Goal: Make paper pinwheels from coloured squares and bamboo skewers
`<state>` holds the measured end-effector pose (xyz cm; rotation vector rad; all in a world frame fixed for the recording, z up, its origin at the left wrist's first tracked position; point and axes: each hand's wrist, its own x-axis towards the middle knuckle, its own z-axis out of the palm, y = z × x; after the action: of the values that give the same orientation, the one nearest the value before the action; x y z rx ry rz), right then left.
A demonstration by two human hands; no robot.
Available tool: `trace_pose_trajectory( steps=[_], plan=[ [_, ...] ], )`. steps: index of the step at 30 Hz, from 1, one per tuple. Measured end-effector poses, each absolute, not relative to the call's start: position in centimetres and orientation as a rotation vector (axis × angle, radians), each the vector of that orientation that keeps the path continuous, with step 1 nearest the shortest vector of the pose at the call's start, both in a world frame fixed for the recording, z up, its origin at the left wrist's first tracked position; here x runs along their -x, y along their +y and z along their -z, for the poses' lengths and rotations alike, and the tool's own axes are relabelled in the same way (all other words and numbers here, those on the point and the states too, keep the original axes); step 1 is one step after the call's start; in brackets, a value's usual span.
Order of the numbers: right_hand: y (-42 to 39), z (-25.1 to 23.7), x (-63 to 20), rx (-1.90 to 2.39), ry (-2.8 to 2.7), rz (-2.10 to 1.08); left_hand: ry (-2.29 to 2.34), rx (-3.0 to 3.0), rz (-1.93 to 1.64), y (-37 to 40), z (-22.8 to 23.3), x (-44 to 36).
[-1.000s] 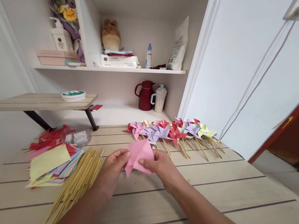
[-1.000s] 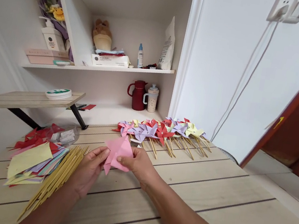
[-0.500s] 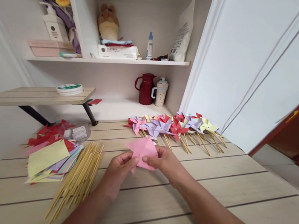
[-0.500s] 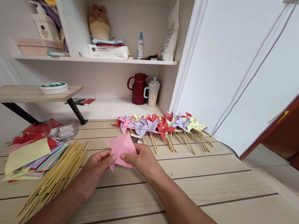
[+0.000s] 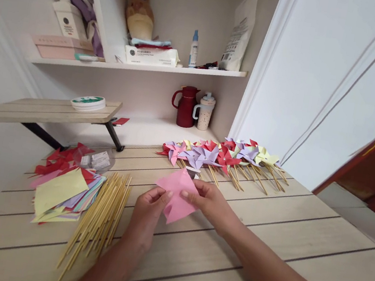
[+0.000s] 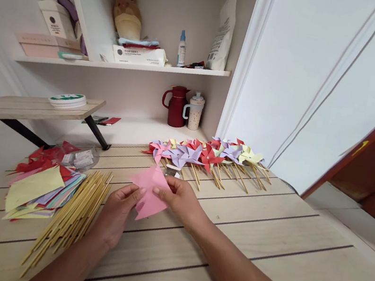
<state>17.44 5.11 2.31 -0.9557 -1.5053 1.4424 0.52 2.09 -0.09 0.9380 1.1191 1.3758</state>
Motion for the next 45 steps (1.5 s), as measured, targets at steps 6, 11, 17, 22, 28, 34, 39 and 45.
trace_pose_trajectory(
  steps=[6,11,17,22,28,34,39,45],
  plan=[
    [4.8,-2.7,-17.5,0.9,-1.469,-1.335,1.187,-0.826,-1.481,2.4,0.6,-0.3],
    [4.9,-2.6,-17.7,0.923,-1.422,-1.4,1.219,-0.724,-1.529,2.8,1.0,0.4],
    [5.2,-2.1,-17.4,0.838,-1.322,-1.52,1.239,-0.757,-1.511,2.6,0.9,0.3],
    [5.1,-2.2,-17.4,0.864,-1.342,-1.357,1.233,-0.786,-1.531,2.2,0.5,-0.4],
    [4.6,-2.2,-17.1,0.881,-1.61,-1.331,1.234,-0.835,-1.57,2.2,1.0,-0.3],
    [4.9,-1.7,-17.3,0.925,-1.505,-1.221,1.277,-0.767,-1.641,2.8,1.6,0.4],
    [5.1,-1.4,-17.6,0.983,-1.609,-1.083,1.278,-0.754,-1.641,2.7,1.2,0.3],
    [4.8,-1.3,-17.2,1.004,-1.681,-1.069,1.317,-0.759,-1.655,2.7,1.2,0.4]
  ],
)
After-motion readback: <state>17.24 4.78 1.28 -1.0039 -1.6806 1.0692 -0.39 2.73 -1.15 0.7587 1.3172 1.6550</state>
